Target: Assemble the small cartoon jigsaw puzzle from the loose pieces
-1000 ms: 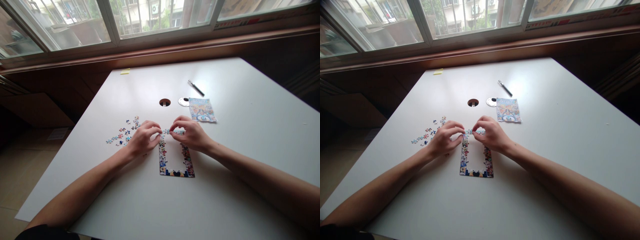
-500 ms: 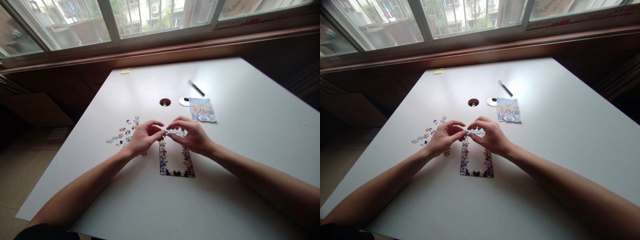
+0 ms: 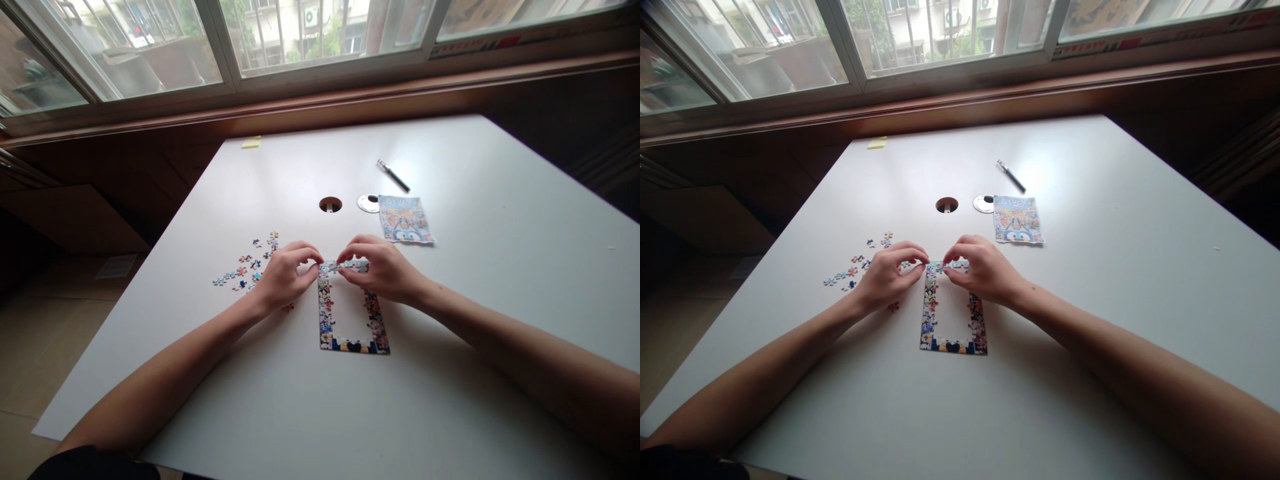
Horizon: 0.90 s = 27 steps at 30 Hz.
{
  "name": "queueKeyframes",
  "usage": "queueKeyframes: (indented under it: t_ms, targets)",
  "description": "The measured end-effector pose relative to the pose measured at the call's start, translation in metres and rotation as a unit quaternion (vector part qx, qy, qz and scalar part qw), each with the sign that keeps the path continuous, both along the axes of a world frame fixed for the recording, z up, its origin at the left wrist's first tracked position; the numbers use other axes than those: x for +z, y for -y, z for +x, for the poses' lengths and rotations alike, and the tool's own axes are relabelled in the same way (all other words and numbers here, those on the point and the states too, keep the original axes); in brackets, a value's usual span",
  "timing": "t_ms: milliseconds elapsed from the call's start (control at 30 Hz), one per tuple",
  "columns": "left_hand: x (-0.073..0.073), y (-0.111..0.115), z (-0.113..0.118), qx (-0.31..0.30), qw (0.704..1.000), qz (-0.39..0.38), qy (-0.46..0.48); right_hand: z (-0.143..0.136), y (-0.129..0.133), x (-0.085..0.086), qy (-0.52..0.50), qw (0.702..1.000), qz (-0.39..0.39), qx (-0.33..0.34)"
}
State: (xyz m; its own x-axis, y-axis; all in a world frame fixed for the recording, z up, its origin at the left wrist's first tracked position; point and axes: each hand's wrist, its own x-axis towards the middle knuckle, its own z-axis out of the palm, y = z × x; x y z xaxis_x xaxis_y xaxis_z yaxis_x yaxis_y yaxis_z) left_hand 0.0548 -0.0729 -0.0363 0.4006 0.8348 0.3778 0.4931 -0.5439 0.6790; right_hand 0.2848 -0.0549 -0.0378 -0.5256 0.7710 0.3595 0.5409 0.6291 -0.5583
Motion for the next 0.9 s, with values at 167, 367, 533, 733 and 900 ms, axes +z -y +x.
queueKeyframes:
  t_ms: [167, 367, 533, 733, 900]
  targets:
    - [-0.012, -0.002, -0.003, -0.053, 0.993, 0.081, -0.072, 0.003, -0.005, -0.008, 0.031, 0.999, -0.019, -0.002]
    - [-0.016, -0.002, -0.003, -0.075, 0.99, 0.083, -0.082, 0.003, -0.003, -0.009, 0.025, 1.0, -0.014, -0.001]
    - [-0.015, -0.002, -0.003, -0.074, 0.99, 0.081, -0.084, 0.003, -0.004, -0.01, 0.02, 1.0, -0.01, 0.0]
    - [-0.015, -0.002, -0.003, -0.071, 0.991, 0.069, -0.085, 0.003, -0.002, -0.012, 0.026, 1.0, -0.008, 0.004]
    - [-0.014, -0.001, -0.002, -0.075, 0.991, 0.07, -0.087, 0.002, -0.001, -0.013, 0.031, 1.0, -0.002, 0.002]
